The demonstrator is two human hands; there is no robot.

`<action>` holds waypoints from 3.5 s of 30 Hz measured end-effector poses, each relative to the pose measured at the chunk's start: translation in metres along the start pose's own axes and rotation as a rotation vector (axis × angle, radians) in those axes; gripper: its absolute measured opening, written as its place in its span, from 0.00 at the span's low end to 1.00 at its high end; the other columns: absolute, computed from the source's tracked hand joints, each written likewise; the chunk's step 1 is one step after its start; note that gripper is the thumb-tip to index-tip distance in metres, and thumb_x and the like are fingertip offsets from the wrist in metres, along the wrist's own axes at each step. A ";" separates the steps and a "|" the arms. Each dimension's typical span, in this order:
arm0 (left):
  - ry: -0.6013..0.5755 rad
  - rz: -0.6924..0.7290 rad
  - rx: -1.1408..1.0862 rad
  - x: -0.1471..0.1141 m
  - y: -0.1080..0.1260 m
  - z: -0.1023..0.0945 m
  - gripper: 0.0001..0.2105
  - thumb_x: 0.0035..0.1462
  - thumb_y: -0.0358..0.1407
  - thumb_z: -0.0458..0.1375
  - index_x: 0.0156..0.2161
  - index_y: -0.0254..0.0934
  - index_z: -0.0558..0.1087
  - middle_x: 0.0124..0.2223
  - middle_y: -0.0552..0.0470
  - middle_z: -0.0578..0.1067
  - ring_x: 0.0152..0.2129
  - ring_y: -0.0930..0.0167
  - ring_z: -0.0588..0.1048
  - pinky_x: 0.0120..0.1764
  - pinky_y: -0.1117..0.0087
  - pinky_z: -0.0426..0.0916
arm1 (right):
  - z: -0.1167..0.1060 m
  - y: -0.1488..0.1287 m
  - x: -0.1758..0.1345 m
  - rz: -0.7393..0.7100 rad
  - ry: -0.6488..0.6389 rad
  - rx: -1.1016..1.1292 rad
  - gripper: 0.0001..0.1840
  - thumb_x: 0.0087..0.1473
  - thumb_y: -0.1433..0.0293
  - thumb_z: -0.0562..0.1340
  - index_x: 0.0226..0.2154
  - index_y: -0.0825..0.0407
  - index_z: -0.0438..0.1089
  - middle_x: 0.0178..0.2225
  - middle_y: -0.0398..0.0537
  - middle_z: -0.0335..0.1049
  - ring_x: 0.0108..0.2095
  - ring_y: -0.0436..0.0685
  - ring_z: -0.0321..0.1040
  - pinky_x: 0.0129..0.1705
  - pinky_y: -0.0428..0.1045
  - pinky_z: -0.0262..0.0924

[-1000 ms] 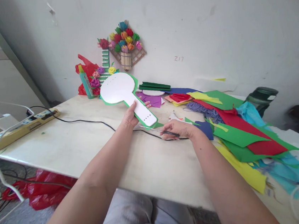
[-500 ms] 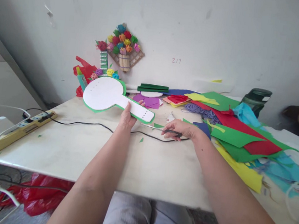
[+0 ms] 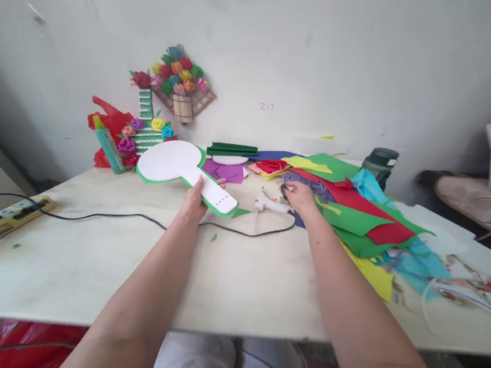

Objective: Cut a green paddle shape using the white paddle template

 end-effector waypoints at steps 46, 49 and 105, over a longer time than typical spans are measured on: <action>-0.019 -0.067 -0.012 -0.004 0.004 -0.010 0.12 0.42 0.30 0.53 0.36 0.29 0.69 0.31 0.44 0.76 0.27 0.65 0.76 0.36 0.64 0.70 | 0.081 -0.116 -0.028 -0.375 -0.725 -0.656 0.19 0.38 0.67 0.66 0.37 0.52 0.72 0.39 0.54 0.72 0.39 0.61 0.68 0.39 0.52 0.61; -0.026 -0.064 -0.020 -0.005 0.005 -0.010 0.12 0.43 0.30 0.53 0.36 0.29 0.69 0.31 0.43 0.76 0.27 0.65 0.76 0.37 0.63 0.69 | 0.088 -0.114 -0.025 -0.336 -0.678 -0.638 0.18 0.36 0.69 0.66 0.35 0.53 0.72 0.34 0.55 0.73 0.35 0.61 0.69 0.33 0.50 0.62; -0.077 -0.127 0.021 -0.009 -0.007 0.010 0.11 0.43 0.30 0.55 0.35 0.29 0.69 0.30 0.45 0.76 0.27 0.66 0.76 0.36 0.66 0.70 | -0.038 -0.042 -0.010 -0.178 -0.216 -0.452 0.14 0.48 0.76 0.55 0.36 0.57 0.72 0.37 0.55 0.71 0.38 0.58 0.67 0.38 0.46 0.58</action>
Point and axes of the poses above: each hand's wrist, its own x-axis towards the middle knuckle, its own z-axis out of the palm, y = z × x, the point moved 3 cm from there along x, towards the middle knuckle
